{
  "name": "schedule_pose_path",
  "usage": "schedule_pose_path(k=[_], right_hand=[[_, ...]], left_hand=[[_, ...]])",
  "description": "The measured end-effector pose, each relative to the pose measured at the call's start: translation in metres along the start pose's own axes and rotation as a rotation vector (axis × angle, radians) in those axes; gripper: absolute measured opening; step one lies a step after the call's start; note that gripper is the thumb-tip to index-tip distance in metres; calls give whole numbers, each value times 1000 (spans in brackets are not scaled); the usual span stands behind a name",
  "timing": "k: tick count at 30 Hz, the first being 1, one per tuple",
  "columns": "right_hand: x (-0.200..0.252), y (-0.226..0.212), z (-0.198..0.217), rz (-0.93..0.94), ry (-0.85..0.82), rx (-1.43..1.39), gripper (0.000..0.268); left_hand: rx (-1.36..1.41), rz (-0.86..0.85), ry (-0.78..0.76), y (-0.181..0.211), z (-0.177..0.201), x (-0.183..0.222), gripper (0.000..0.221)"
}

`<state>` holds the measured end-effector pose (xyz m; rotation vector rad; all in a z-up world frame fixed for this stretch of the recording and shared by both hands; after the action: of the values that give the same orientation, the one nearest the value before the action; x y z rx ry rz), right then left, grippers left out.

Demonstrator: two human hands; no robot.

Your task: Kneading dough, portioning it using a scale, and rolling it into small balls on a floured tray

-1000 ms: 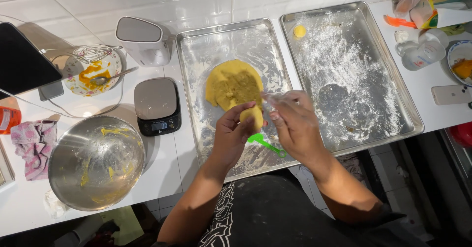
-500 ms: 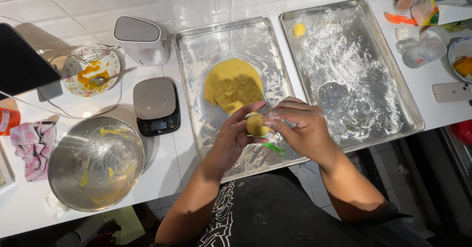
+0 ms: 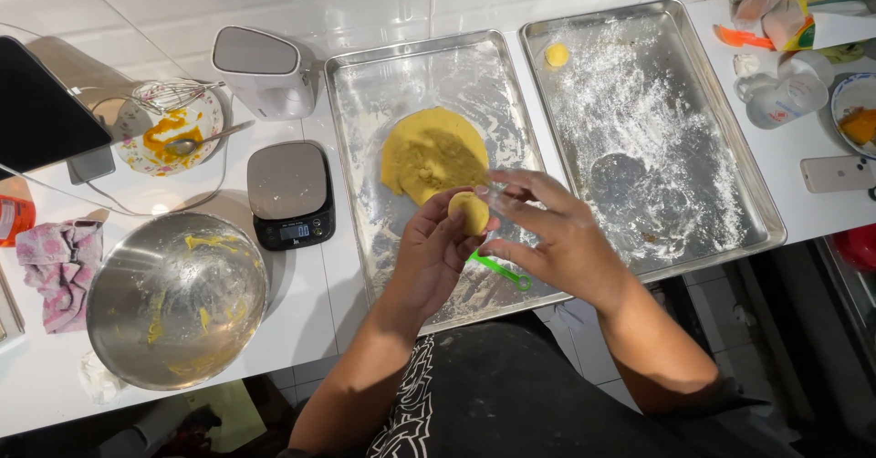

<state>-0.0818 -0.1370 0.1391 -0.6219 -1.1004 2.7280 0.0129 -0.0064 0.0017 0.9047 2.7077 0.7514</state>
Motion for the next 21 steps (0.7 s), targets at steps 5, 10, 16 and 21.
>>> schedule_pose_path(k=[5, 10, 16, 21], right_hand=[[1, -2, -5, -19, 97, -67, 13], [3, 5, -8, -161, 183, -158, 6], [6, 4, -20, -117, 148, -134, 8], [10, -12, 0, 37, 247, 29, 46]], left_hand=[[-65, -6, -13, 5, -16, 6, 42], [-94, -90, -61, 26, -33, 9, 47], [-424, -210, -104, 14, -10, 8, 50], [-332, -228, -47, 8, 1, 12, 36]])
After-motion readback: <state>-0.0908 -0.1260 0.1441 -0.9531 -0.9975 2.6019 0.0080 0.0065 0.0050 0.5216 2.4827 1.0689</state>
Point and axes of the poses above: each hand's wrist, its own x-axis away from the middle knuckle, its own z-axis out of the back of the hand, y = z × x, the point moved 1 cm from there along -x, towards the middle knuckle, and after that the axes turned 15 degrees about -z, right-handed, at the moved point
